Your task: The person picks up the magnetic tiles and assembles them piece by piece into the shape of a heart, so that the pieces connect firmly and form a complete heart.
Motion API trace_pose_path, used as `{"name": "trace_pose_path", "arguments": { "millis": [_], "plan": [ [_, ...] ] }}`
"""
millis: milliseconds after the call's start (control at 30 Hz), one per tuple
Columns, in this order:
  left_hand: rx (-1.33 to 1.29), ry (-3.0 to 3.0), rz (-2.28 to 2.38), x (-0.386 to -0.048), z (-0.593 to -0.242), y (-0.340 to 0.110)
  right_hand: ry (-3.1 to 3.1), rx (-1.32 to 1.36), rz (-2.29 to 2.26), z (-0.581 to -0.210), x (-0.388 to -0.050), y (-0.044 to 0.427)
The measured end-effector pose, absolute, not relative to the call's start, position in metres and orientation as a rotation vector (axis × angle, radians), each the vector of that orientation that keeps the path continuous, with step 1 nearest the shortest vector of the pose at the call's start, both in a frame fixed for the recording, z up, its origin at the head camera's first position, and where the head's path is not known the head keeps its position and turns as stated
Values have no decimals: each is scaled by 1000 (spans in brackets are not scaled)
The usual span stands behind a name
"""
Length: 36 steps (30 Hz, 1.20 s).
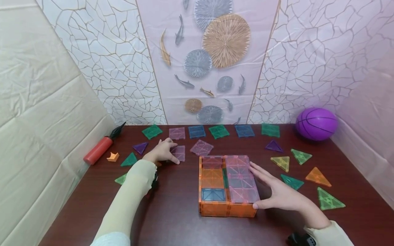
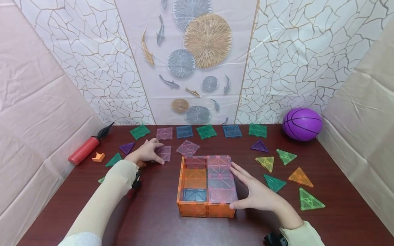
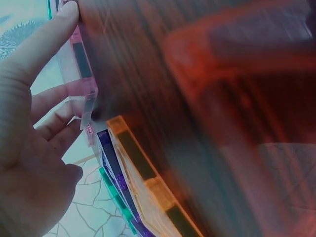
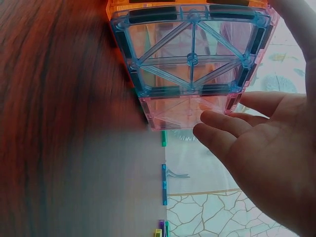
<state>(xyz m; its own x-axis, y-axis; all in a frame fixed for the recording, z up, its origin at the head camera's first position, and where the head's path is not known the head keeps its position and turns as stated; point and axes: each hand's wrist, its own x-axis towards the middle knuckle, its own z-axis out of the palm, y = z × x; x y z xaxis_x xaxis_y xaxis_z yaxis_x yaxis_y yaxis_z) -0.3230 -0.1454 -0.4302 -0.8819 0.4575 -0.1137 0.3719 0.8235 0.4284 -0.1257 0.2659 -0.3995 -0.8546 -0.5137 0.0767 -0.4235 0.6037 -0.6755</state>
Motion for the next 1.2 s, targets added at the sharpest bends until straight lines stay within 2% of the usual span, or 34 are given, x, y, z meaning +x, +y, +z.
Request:
{"name": "trace_pose_path", "arguments": {
  "millis": [267,533,867,1200],
  "plan": [
    [692,2832,601,-318,-426,-143,2707,-788,-1082,-399,-125,265],
    [682,2786,862,-306,-408,-128,2702,-779,-1095,-398,-124,265],
    [819,2782,990,-271,-374,-96,2695,-789,-1115,-400,-123,265],
    [1016,2659,1069,-235,-371,-58,2703,-801,-1114,-402,-125,266]
  ]
}}
